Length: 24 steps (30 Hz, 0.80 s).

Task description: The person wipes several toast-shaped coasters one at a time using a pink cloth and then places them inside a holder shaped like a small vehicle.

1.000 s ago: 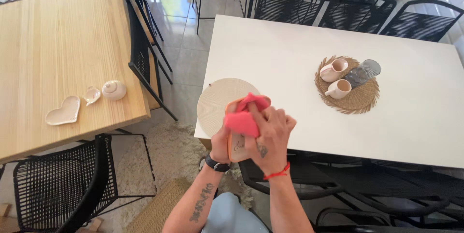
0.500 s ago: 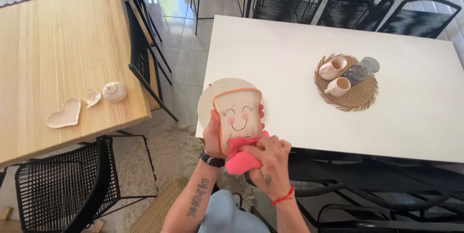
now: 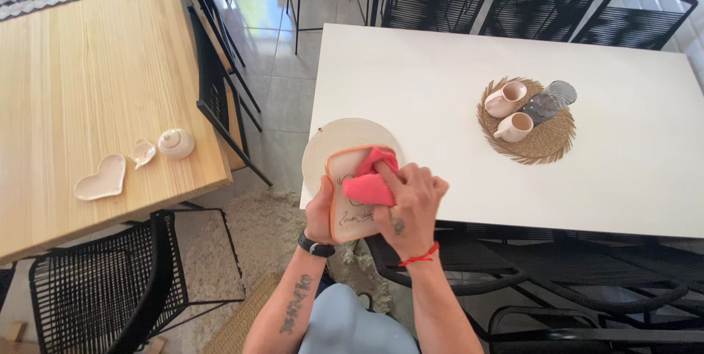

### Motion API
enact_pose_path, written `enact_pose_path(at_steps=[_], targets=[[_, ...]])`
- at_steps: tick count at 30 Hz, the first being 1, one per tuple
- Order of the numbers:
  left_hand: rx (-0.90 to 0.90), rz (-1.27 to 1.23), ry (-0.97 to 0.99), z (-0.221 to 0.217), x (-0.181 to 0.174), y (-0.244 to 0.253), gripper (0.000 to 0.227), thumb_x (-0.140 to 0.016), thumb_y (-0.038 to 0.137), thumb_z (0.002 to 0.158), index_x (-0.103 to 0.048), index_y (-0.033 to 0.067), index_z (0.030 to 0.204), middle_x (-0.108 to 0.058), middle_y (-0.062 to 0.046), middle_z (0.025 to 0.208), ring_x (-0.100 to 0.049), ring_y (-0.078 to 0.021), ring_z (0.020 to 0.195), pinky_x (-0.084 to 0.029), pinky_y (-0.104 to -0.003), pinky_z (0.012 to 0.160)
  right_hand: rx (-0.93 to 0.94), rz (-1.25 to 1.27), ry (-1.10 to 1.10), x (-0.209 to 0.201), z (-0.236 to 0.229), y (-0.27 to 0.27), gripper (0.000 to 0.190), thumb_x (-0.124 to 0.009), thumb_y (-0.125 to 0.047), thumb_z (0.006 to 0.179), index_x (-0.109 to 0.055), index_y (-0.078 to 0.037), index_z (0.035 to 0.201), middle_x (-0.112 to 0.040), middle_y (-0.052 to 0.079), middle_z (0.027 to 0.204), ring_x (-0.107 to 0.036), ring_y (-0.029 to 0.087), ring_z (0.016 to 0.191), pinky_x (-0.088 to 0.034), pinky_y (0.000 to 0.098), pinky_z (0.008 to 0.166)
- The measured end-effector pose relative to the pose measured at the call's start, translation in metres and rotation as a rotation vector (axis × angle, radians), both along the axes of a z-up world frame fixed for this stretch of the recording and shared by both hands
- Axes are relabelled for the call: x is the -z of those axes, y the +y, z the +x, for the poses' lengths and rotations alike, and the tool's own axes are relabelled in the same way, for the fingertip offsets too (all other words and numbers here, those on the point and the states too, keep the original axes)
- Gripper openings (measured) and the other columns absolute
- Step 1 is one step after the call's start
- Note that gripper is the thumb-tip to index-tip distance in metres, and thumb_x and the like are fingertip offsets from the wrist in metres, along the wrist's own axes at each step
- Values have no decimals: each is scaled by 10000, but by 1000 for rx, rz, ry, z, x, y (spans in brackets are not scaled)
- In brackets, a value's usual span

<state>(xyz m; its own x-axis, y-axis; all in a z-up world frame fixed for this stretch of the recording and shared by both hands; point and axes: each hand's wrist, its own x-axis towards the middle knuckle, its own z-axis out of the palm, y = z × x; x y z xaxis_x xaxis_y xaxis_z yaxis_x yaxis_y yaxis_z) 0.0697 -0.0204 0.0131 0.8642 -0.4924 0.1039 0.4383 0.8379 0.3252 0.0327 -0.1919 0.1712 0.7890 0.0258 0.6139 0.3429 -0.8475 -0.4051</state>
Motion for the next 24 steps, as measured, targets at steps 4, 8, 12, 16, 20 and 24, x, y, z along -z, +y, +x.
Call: enact_pose_path(at_steps=[4,8,12,16,20,24], targets=[[-14,-89,26,-1,-4,3,832,-509,782,1281,-591,263,1925,-765,-246,1793,-856,-475,1465,-682,-636,1300,-161,-83,22,21,-15,28,669,-651,-206,905,-893,-206,1528,-537,-24,1063,-606,236,1009,-370,515,1108],[-107,40,-9,20,51,5,819,-518,732,1293,-628,203,1908,-837,-287,1669,-894,-458,1351,-745,-638,1124,-180,-43,97,53,9,-2,953,-583,-368,865,-800,-259,1786,-584,-29,1104,-569,197,1057,-335,505,1127],[-109,66,31,-7,-65,-15,780,-587,709,1293,-711,175,1847,-897,-249,1590,-925,-372,1317,-769,-539,1105,-53,-116,111,39,6,-1,966,-730,-236,869,-733,-150,1832,-605,42,1133,-690,311,1025,-431,540,1093],[-108,-56,140,-13,-101,-16,755,-638,658,1297,-691,135,1839,-877,-312,1585,-950,-400,1242,-791,-462,1118,-198,-82,225,44,-18,-1,949,-714,-257,877,-763,-214,1824,-661,14,1137,-687,269,1054,-411,523,1099],[-314,250,61,11,-2,-10,706,-731,397,1225,-663,82,1853,-848,-362,1614,-929,-500,1279,-798,-627,1023,-103,-19,337,60,-35,-4,879,-754,-192,866,-791,-138,1742,-718,26,1070,-691,258,994,-450,505,1080],[-308,290,94,-10,-50,-29,676,-814,226,1179,-657,44,1811,-803,-344,1711,-820,-535,1527,-736,-656,1162,-150,147,342,100,-50,-3,467,-732,-321,937,-912,-275,1366,-649,-90,983,-682,174,922,-417,441,1003]])
